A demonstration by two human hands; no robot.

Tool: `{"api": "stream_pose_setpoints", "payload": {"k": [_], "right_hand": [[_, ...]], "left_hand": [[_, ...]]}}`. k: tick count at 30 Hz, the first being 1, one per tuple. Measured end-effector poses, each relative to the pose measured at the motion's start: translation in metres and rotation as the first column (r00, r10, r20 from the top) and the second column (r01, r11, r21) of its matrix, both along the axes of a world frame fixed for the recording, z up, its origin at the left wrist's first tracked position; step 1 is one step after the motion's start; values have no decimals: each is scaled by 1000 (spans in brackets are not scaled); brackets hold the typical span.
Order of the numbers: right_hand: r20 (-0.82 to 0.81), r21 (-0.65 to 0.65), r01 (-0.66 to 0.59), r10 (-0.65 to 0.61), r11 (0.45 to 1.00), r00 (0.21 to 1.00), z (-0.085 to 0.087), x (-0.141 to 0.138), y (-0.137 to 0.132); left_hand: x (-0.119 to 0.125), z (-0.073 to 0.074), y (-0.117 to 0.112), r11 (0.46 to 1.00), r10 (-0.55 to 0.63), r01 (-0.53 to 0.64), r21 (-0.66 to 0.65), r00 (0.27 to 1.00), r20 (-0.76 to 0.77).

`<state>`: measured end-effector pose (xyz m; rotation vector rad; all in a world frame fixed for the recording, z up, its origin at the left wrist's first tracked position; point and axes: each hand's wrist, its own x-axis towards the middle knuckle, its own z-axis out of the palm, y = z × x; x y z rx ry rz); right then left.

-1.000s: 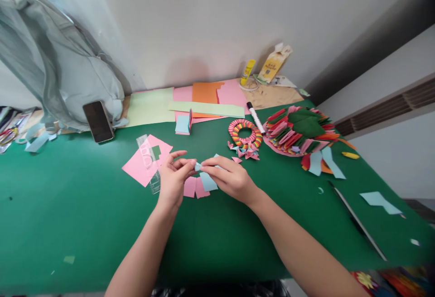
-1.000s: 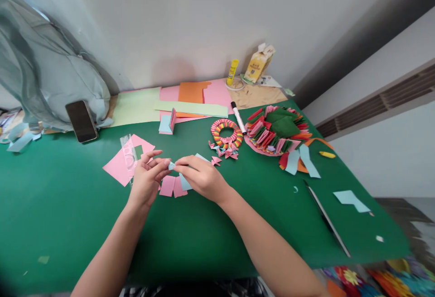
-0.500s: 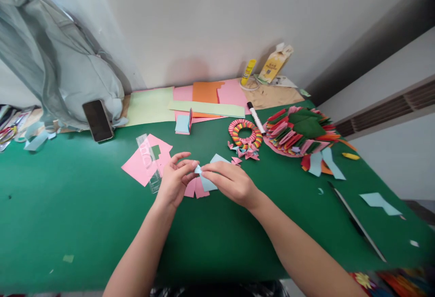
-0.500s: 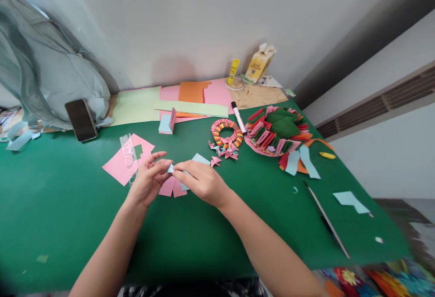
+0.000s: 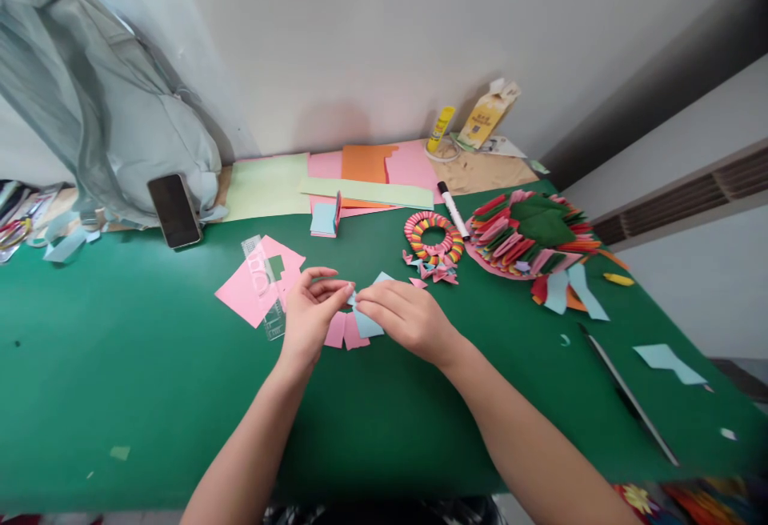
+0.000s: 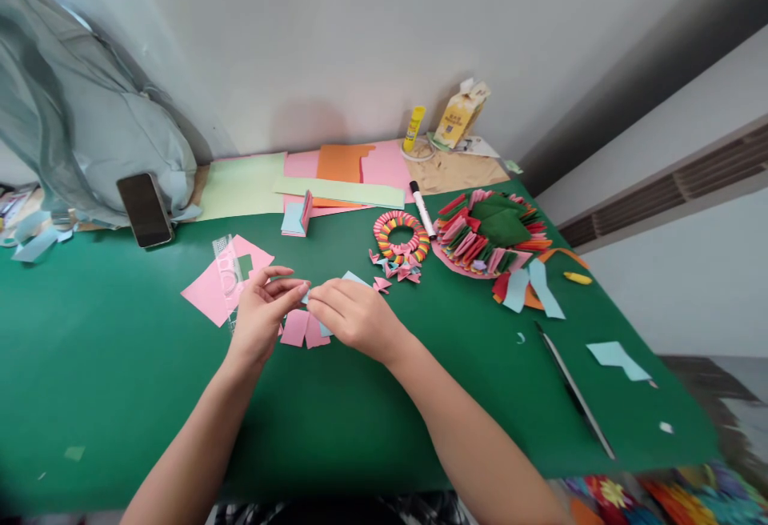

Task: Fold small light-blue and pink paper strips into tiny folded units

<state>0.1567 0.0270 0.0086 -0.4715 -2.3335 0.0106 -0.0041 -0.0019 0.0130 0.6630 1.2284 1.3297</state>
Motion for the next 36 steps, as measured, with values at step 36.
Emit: {"api": "stream_pose_setpoints", "payload": {"k": [36], "right_hand": [[-394, -756, -160, -247, 635, 885, -3, -5, 0]], "left_hand": [[0, 4, -1, 975, -117, 140, 174, 983, -138]]}}
